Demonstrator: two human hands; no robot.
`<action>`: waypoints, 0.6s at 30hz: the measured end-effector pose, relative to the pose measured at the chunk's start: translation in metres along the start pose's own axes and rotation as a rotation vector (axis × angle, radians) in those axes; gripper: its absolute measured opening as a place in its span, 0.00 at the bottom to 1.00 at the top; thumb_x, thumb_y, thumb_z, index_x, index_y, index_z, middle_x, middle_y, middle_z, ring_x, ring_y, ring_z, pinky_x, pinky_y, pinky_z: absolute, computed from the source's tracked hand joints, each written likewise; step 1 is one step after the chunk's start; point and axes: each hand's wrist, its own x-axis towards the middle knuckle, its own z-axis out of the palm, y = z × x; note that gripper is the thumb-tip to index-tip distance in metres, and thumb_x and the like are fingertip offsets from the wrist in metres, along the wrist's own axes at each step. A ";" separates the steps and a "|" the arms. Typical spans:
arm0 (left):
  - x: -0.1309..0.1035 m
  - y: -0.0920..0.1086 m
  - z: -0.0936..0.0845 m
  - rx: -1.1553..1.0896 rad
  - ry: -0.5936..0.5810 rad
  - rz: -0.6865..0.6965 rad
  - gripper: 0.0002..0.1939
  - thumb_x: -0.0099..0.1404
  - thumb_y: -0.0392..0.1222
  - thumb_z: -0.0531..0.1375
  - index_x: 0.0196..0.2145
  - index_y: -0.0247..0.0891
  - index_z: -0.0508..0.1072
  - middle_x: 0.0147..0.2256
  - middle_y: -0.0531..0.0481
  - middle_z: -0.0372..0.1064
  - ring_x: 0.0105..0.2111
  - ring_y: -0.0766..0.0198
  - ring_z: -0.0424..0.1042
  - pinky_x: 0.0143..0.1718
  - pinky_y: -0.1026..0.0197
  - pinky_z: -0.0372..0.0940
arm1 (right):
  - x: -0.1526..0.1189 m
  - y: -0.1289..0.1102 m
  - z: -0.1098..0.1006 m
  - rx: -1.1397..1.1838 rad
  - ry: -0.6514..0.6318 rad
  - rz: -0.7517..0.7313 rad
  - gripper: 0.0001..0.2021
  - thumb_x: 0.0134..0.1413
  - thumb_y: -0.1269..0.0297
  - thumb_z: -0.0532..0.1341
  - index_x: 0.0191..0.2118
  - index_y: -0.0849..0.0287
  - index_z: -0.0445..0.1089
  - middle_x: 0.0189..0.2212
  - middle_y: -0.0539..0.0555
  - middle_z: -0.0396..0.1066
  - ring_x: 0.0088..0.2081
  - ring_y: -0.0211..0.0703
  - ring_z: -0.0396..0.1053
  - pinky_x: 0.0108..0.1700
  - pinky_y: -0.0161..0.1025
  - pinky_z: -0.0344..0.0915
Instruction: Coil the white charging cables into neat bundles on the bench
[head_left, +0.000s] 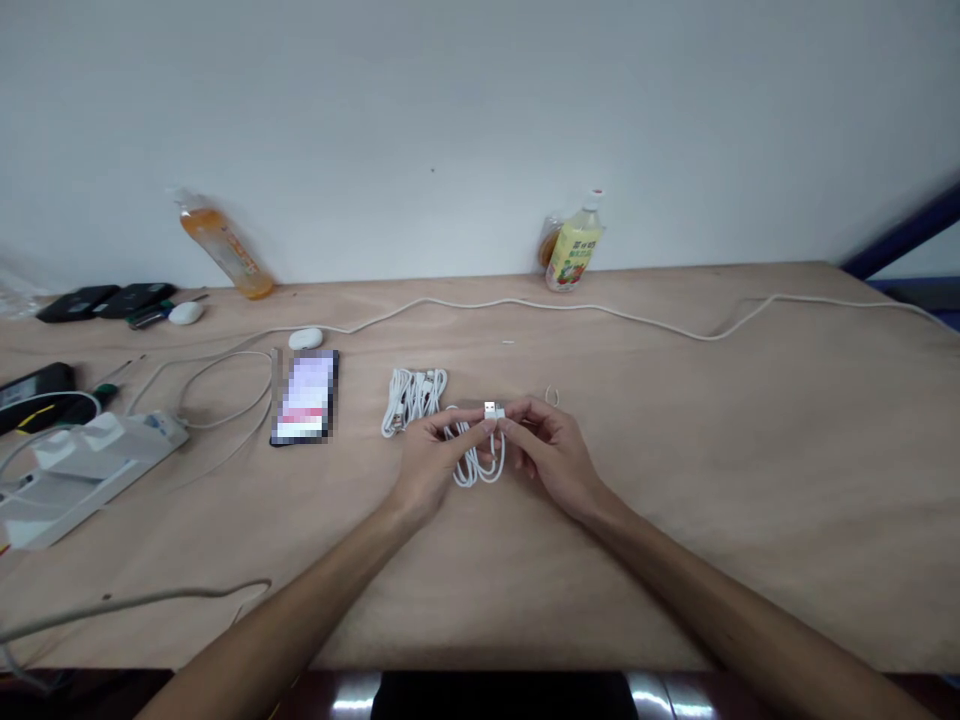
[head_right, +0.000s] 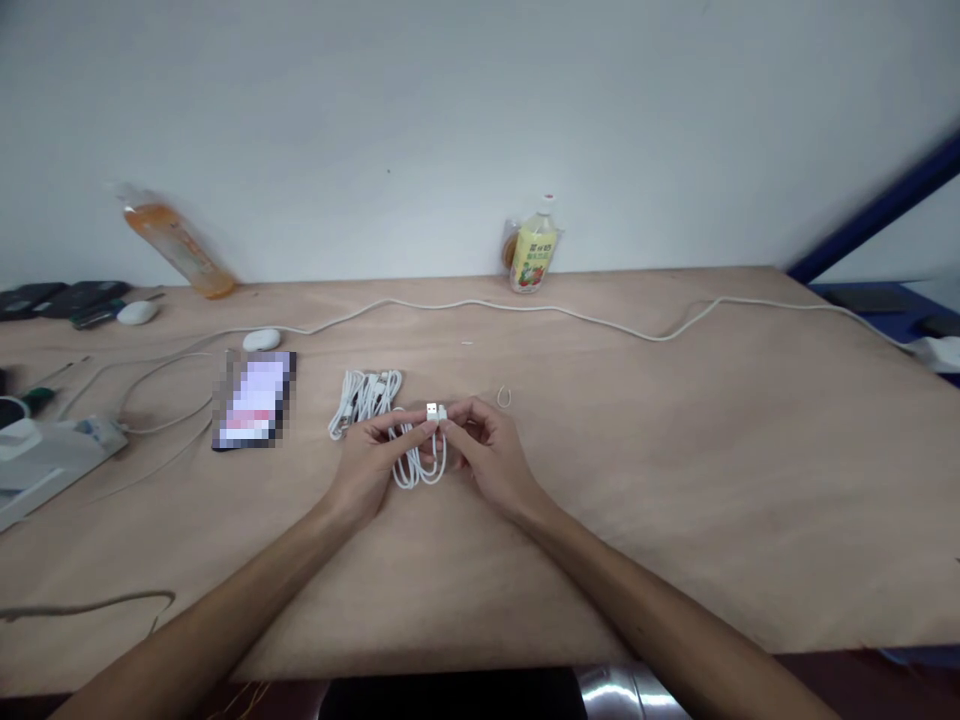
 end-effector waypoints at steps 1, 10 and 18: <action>0.000 0.000 0.000 -0.006 0.001 -0.009 0.24 0.42 0.51 0.84 0.35 0.36 0.89 0.24 0.49 0.81 0.22 0.63 0.77 0.26 0.64 0.71 | 0.000 0.000 0.000 0.004 0.003 0.001 0.20 0.53 0.44 0.74 0.32 0.55 0.74 0.21 0.45 0.67 0.20 0.35 0.59 0.22 0.34 0.59; 0.000 0.003 0.003 -0.046 0.018 -0.019 0.25 0.38 0.51 0.85 0.33 0.37 0.89 0.23 0.50 0.80 0.21 0.65 0.76 0.25 0.64 0.72 | -0.002 0.001 0.002 0.027 0.015 0.023 0.21 0.53 0.41 0.73 0.37 0.56 0.76 0.21 0.44 0.65 0.20 0.35 0.57 0.21 0.34 0.57; -0.001 0.002 0.004 -0.027 0.028 -0.011 0.25 0.40 0.51 0.85 0.34 0.37 0.89 0.22 0.50 0.79 0.20 0.65 0.74 0.23 0.64 0.68 | -0.003 -0.001 0.002 0.012 0.035 0.005 0.23 0.52 0.40 0.73 0.37 0.57 0.78 0.24 0.47 0.69 0.21 0.34 0.58 0.21 0.34 0.58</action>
